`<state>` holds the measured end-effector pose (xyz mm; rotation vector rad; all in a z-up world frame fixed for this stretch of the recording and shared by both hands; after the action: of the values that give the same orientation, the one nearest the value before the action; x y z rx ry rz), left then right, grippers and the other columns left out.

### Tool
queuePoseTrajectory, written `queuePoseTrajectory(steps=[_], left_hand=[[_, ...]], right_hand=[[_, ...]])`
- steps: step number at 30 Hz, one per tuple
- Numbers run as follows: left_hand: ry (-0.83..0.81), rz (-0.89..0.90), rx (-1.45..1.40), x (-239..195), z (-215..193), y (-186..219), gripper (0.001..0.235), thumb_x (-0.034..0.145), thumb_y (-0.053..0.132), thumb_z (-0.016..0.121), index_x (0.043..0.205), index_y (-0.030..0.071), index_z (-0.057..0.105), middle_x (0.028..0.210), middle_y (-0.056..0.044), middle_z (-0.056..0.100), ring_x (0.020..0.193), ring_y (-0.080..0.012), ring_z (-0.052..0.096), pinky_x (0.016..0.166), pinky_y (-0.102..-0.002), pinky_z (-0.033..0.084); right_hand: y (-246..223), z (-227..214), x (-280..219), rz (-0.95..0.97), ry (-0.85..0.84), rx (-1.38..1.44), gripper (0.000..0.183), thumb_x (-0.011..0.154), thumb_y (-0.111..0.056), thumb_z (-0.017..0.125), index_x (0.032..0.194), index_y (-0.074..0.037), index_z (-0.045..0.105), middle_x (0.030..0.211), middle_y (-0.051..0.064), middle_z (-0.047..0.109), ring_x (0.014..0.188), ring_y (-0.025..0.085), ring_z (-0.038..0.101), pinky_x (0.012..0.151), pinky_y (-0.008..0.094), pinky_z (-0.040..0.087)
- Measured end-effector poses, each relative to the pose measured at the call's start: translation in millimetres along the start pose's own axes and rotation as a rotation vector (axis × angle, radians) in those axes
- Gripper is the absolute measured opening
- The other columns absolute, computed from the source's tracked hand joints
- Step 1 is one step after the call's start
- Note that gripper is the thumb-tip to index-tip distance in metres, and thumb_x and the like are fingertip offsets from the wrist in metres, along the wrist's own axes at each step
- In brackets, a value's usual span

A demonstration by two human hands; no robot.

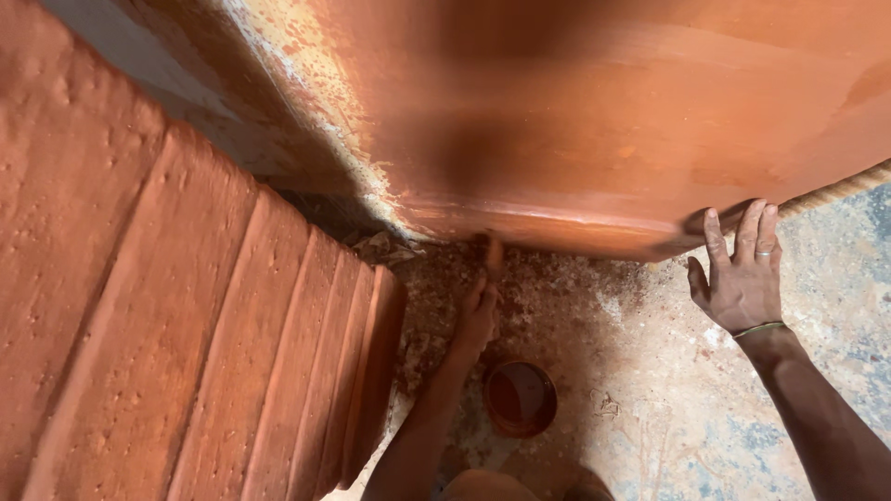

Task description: The person paints the lower edge of a wall using a paintbrush and a small container of reddish-brown paint. They repeatedly dip the brush and apply paint along the baseboard area, occasionally touching the wall with their left hand to steady the brush or wipe excess paint.

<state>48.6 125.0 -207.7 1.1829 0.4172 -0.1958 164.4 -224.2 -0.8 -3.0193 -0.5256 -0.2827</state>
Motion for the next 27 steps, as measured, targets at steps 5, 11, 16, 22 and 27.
queuePoseTrajectory(steps=[5, 11, 16, 22, 27], left_hand=[[0.109, -0.164, -0.087, -27.4, -20.1, 32.9, 0.026, 0.104, 0.03, 0.056, 0.13, 0.026, 0.057, 0.059, 0.003, 0.045, 0.041, -0.0096, 0.036, 0.038, -0.028, 0.031], [0.593, 0.17, -0.355, -32.2, -78.9, 64.0, 0.027, 0.106, 0.031, 0.053, 0.124, 0.012, 0.059, 0.075, 0.002, 0.058, 0.05, -0.0097, 0.046, 0.041, -0.028, 0.037], [0.492, 0.303, -0.281, -28.9, -45.0, 80.0, 0.025, 0.112, 0.033, 0.05, 0.103, 0.011, 0.059, 0.067, 0.0, 0.051, 0.047, -0.0091, 0.044, 0.039, -0.025, 0.037], [0.196, 0.433, 0.273, -59.8, 55.7, 98.2, 0.035, 0.105, 0.028, 0.044, 0.135, 0.013, 0.054, 0.083, 0.003, 0.058, 0.054, -0.0047, 0.048, 0.037, -0.023, 0.043], [-0.235, 0.216, 0.214, -73.4, 99.9, 77.6, 0.044, 0.112, 0.028, 0.048, 0.154, 0.014, 0.048, 0.088, 0.001, 0.056, 0.063, -0.0041, 0.049, 0.049, -0.021, 0.045]], right_hand=[[1.5, 5.4, 3.4, 0.063, -0.09, -0.052, 0.08, 0.095, -0.046, 0.047, 0.167, -0.02, 0.021, 0.17, 0.037, -0.002, 0.161, 0.05, -0.002, 0.123, 0.065, 0.016], [2.2, 2.6, 2.1, 0.023, -0.077, -0.042, 0.081, 0.096, -0.045, 0.044, 0.168, -0.022, 0.015, 0.17, 0.035, -0.003, 0.161, 0.048, -0.003, 0.126, 0.063, 0.016], [0.7, 3.2, 0.4, 0.012, -0.053, -0.046, 0.081, 0.097, -0.044, 0.046, 0.169, -0.02, 0.018, 0.169, 0.037, 0.0, 0.161, 0.05, 0.0, 0.125, 0.065, 0.019], [1.0, 1.2, 3.2, 0.0, -0.021, -0.039, 0.081, 0.097, -0.043, 0.048, 0.169, -0.018, 0.02, 0.169, 0.039, 0.003, 0.161, 0.053, 0.002, 0.124, 0.066, 0.021], [-2.2, 0.4, -2.0, -0.02, 0.0, -0.02, 0.081, 0.098, -0.041, 0.05, 0.17, -0.018, 0.021, 0.17, 0.04, 0.005, 0.161, 0.054, 0.004, 0.125, 0.068, 0.021]])
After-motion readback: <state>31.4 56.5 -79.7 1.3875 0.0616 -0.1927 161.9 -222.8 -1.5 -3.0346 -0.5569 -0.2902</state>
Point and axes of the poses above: each hand's wrist, its own x-axis towards the middle knuckle, its own z-axis out of the palm, y = z × x, the point moved 8 cm from there along x, towards the middle knuckle
